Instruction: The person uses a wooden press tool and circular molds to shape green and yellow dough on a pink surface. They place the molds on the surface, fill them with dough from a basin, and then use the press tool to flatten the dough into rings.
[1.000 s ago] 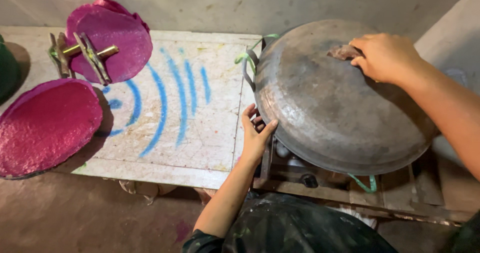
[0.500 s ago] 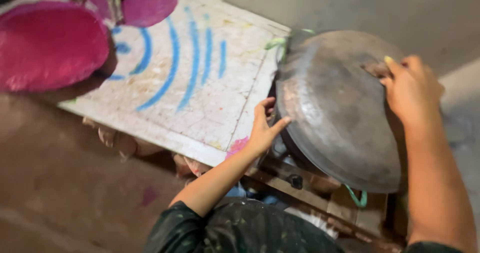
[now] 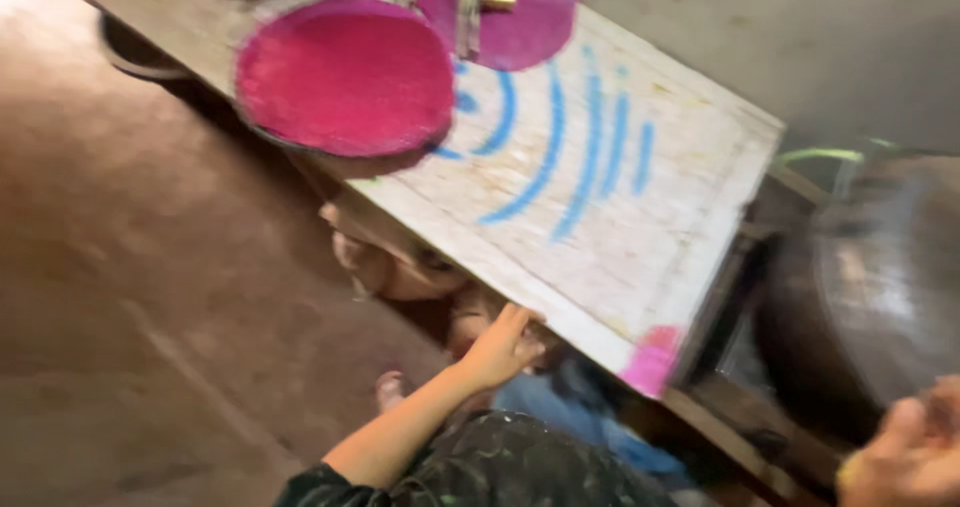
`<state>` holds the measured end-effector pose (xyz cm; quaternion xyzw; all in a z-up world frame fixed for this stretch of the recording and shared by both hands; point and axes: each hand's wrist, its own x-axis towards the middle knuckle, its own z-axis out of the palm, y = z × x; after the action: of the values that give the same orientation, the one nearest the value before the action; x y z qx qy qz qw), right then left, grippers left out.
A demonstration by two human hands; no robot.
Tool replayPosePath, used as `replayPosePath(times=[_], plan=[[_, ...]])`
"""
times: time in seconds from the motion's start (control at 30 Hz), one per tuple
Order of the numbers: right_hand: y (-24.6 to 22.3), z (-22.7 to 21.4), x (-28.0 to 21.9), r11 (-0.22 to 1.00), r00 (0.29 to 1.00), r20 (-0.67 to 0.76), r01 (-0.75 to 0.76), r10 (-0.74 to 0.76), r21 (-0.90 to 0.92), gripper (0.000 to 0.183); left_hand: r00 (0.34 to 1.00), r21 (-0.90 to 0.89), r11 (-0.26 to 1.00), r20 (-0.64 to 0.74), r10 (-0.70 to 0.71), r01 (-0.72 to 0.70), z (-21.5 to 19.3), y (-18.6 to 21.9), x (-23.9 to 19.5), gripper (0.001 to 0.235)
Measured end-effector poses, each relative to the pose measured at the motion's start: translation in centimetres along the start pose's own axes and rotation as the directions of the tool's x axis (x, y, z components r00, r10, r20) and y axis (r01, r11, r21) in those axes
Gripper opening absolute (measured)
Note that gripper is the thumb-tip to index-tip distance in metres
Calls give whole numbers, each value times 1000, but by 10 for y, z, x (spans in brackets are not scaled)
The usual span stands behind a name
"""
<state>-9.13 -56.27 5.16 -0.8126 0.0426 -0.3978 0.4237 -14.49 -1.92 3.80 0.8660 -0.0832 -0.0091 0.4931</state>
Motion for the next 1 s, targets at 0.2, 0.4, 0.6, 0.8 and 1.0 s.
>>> replayPosePath(times=[0.2, 0.4, 0.6, 0.8, 1.0], plan=[[-212, 241, -222, 780, 861, 350, -492, 369, 387, 22, 898, 608, 769, 203, -390, 197, -175, -58, -85, 54], [-425, 339, -235, 859, 468, 833, -253, -294, 445, 36, 926, 350, 857, -156, -344, 378, -283, -72, -169, 56], [-432, 422, -235, 873, 375, 906, -354, -197, 336, 39, 829, 21, 866, -304, -470, 499, -304, -132, -206, 52], [-380, 529, -220, 487, 497, 839, -802, 221, 347, 44, 823, -409, 857, -332, -460, 314, -327, -173, -155, 54], [-341, 632, -167, 243, 408, 763, -913, 501, 329, 32, 773, -831, 553, -319, -549, 49, -397, -233, -19, 56]])
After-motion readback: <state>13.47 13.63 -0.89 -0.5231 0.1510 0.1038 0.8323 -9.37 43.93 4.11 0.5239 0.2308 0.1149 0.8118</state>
